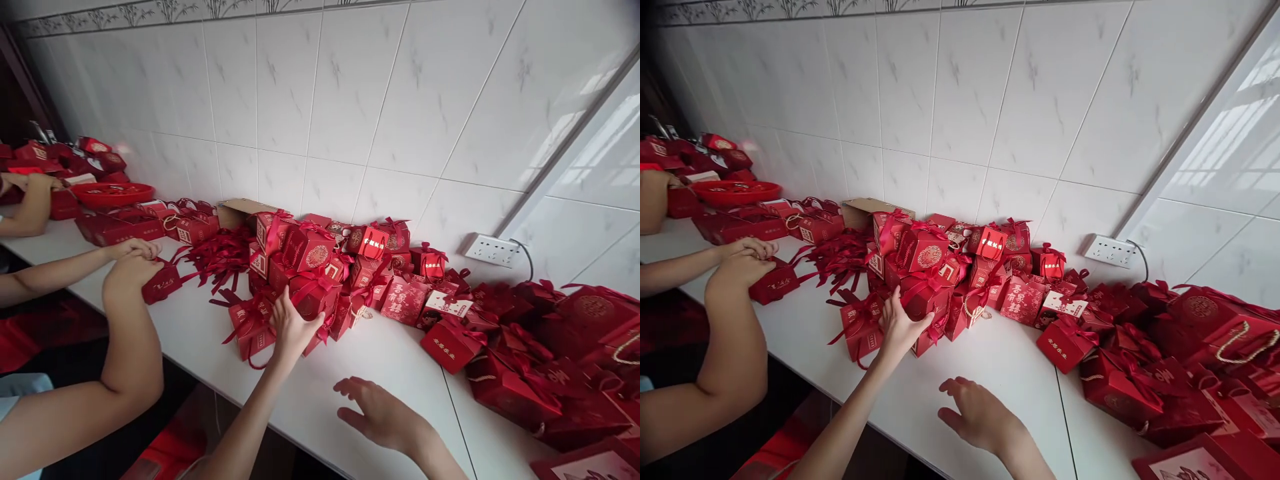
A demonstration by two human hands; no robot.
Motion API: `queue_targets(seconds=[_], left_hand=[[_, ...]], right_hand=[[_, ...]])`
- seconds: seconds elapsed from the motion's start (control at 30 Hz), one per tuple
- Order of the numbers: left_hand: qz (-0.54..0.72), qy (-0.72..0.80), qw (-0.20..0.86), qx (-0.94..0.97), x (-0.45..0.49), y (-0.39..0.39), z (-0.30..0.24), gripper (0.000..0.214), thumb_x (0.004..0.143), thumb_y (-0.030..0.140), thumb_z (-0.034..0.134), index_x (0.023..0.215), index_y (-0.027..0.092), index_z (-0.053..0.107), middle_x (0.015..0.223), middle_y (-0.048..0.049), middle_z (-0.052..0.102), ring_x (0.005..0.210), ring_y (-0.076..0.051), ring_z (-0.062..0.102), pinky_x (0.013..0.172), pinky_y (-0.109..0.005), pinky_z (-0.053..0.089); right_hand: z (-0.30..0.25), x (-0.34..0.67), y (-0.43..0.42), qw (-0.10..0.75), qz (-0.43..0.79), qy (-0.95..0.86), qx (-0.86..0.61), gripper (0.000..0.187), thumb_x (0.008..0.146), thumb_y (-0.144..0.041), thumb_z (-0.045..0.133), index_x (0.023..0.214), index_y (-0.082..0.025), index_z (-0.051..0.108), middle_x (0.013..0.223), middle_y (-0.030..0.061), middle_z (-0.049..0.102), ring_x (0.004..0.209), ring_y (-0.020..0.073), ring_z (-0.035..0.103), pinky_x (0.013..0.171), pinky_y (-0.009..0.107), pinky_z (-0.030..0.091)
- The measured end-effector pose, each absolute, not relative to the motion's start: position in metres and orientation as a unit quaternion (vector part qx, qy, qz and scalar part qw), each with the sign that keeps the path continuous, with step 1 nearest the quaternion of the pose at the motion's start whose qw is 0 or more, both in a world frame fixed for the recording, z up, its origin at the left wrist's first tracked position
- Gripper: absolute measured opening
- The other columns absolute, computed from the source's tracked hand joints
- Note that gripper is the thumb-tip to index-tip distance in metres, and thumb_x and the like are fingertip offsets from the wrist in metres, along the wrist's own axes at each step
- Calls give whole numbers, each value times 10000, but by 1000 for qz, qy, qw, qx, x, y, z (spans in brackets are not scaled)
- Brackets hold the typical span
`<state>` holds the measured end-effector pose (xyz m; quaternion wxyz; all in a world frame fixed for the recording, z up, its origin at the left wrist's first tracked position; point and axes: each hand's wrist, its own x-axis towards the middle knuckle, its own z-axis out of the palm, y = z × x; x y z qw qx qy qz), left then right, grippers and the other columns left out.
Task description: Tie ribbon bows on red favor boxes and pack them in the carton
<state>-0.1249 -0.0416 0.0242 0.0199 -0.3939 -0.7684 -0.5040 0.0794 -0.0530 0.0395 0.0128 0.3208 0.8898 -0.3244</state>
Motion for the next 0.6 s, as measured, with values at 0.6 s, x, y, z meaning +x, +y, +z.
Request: queue_targets(seconds=[0.6], left_hand=[[-364,-650,-38,-667,-16,-148,-68,778,687,407,720,1293,118,326,1089,-190,554,1016,-353,586,812,-501,512]], right_hand=[[-29,223,-127,-314,-424,597,604,509,850,-619,450,1074,-179,571,1076,149,666,948,269,661,836,421,522]])
